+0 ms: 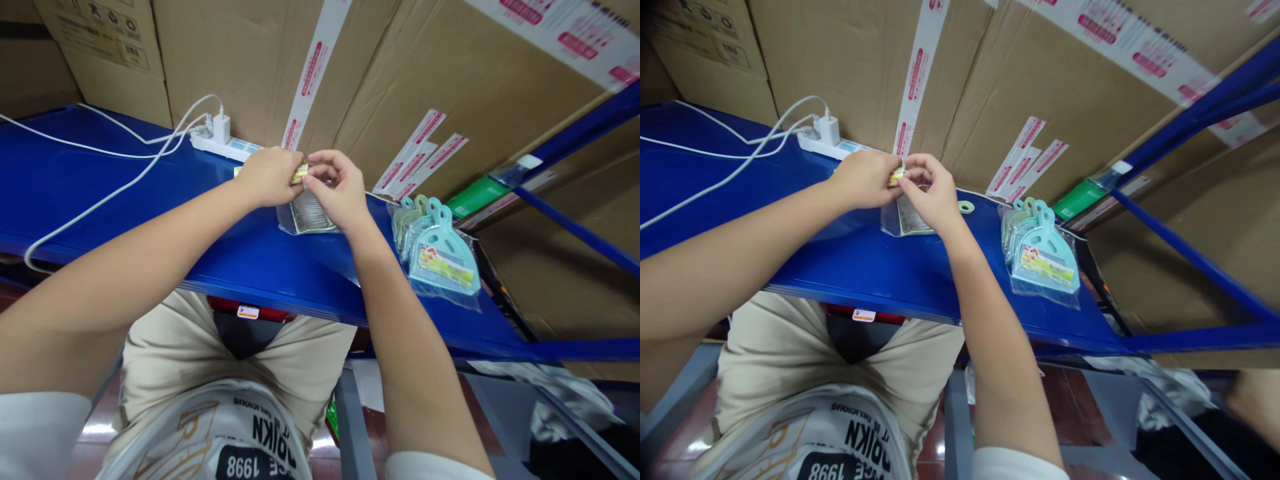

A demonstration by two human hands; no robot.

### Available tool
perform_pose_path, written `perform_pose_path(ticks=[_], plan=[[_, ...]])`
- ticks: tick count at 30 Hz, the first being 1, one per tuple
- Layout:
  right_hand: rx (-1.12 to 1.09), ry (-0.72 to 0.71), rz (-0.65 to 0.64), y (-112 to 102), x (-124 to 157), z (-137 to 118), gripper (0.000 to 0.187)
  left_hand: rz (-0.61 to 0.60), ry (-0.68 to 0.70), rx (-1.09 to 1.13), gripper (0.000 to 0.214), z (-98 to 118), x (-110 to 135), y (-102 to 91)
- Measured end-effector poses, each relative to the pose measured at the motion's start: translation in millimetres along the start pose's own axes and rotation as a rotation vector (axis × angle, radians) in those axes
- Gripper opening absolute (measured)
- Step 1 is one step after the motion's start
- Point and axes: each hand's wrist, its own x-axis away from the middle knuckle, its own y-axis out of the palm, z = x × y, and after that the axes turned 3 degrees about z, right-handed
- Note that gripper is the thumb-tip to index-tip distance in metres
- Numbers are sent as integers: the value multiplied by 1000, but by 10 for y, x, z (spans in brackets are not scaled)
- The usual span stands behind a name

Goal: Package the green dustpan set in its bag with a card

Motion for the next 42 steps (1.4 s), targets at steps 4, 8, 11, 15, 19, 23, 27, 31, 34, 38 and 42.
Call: perform_pose_path(ticks=[4, 8, 11, 15, 19, 23, 27, 31, 34, 38, 42], plan=[[-36, 7, 61, -118, -86, 148, 33, 13, -4, 4, 45, -31, -1, -27], [-44, 4, 154, -259, -154, 288, 33, -53, -70, -3, 51, -53, -15, -89], [-26, -9, 225, -330, -172, 336, 31, -97, -124, -7, 54, -50, -23, -144], [24, -3, 269, -389, -179, 361, 26, -102, -142, -13, 53, -42, -25, -188], [98, 3, 282, -431, -185, 405, 22, -104, -146, 2, 47, -61, -31, -181], [177, -26, 277, -469, -192, 450, 23, -69, -132, 43, 48, -98, -27, -142], [253, -85, 270, -486, -212, 454, 24, 39, -28, 8, 96, -118, 15, -112], [309, -168, 236, -365, -196, 368, 27, 109, 86, 95, 121, -37, 61, -121], [291, -213, 181, -178, -132, 237, 26, 125, 81, 142, 107, 96, 77, -144], [239, -219, 125, 8, -56, 90, 27, 93, -17, 168, 66, 187, 64, -142], [191, -197, 134, -1, -70, 99, 32, 101, -50, 105, 44, 127, 32, -114]])
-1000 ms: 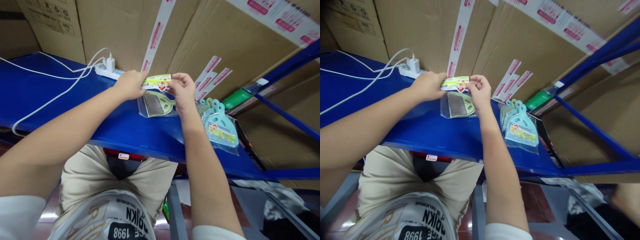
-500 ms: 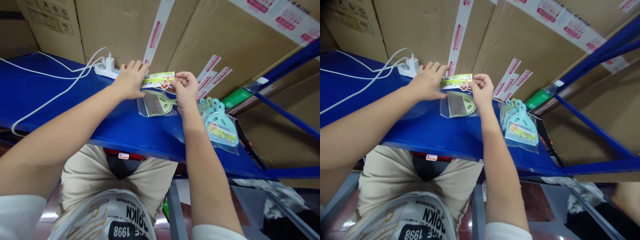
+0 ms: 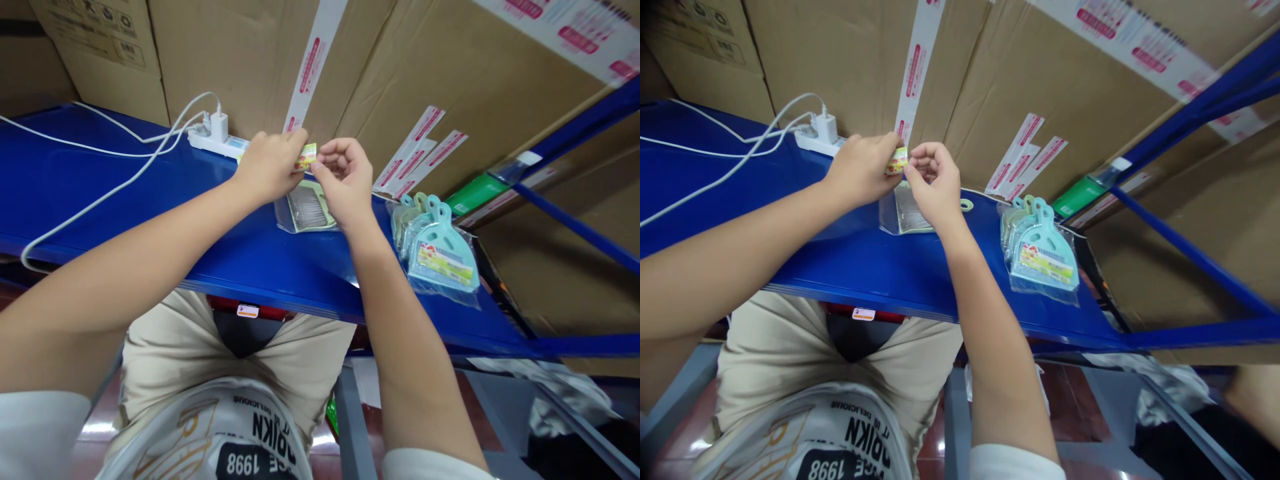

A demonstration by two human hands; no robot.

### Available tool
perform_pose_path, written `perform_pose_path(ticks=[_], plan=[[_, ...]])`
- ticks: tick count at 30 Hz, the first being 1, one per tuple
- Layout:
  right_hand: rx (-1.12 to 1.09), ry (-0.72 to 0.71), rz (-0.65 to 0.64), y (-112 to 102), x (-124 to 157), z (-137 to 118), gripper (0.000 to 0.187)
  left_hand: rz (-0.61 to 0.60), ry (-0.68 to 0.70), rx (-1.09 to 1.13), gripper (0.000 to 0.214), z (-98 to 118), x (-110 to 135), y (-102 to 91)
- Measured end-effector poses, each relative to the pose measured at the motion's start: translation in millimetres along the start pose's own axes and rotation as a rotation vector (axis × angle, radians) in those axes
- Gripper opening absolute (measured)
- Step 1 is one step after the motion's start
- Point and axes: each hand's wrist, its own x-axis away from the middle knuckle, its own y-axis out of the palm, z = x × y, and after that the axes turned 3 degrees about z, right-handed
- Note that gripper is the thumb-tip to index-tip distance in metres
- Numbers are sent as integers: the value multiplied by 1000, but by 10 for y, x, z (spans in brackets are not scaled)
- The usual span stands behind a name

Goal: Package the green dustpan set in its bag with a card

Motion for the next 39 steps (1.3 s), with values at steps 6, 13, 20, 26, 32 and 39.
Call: perform_pose_path(ticks=[6, 13, 20, 26, 32, 39], plan=[[-50, 7, 31, -102, -70, 223, 36, -20, -25, -87, 39, -58, -28, -27], [50, 64, 84, -288, -120, 315, 39, -75, -89, -98, 45, -111, -48, -82], [193, 64, 151, -548, -190, 386, 38, -96, -208, -184, 43, -337, -111, -195], [172, 59, 139, -634, -194, 370, 33, 92, -232, 163, 45, -481, -135, -227], [76, 134, 62, -499, -138, 228, 26, -98, -122, 668, 46, -218, -146, 21], [91, 315, -49, -375, -107, 156, 25, -243, -197, 612, 32, -130, -125, 57]])
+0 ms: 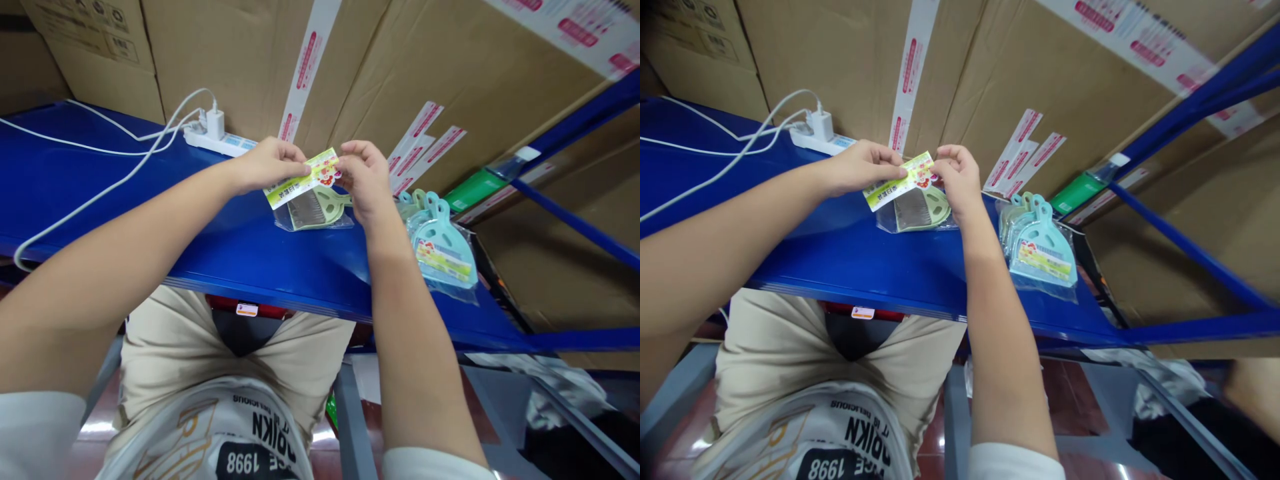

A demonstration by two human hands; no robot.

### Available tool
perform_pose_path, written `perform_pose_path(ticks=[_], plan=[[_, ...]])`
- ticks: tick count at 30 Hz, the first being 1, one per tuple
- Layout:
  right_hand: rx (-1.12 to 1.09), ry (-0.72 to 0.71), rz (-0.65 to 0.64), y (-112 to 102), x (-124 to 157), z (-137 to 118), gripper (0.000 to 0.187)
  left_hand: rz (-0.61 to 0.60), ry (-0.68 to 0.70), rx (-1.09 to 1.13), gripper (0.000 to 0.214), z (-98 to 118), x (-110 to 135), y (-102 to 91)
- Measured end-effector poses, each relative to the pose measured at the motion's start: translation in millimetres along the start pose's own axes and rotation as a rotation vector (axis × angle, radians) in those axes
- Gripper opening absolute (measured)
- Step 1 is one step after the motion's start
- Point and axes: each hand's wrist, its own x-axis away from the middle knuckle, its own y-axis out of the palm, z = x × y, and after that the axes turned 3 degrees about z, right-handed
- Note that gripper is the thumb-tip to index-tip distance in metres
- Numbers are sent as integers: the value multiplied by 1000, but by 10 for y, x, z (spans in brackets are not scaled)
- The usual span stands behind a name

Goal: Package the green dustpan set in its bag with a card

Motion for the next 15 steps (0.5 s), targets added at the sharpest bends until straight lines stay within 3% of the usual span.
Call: perform_pose_path(ticks=[8, 11, 15], plan=[[84, 38, 79, 134, -14, 92, 21, 42, -136, 58, 35, -62, -58, -70], [260, 31, 97, 180, 103, -35, 18, 111, -256, 95, 33, -74, -62, -127], [500, 34, -40, 332, 334, -363, 25, 206, -364, 142, 31, -132, -75, -209]])
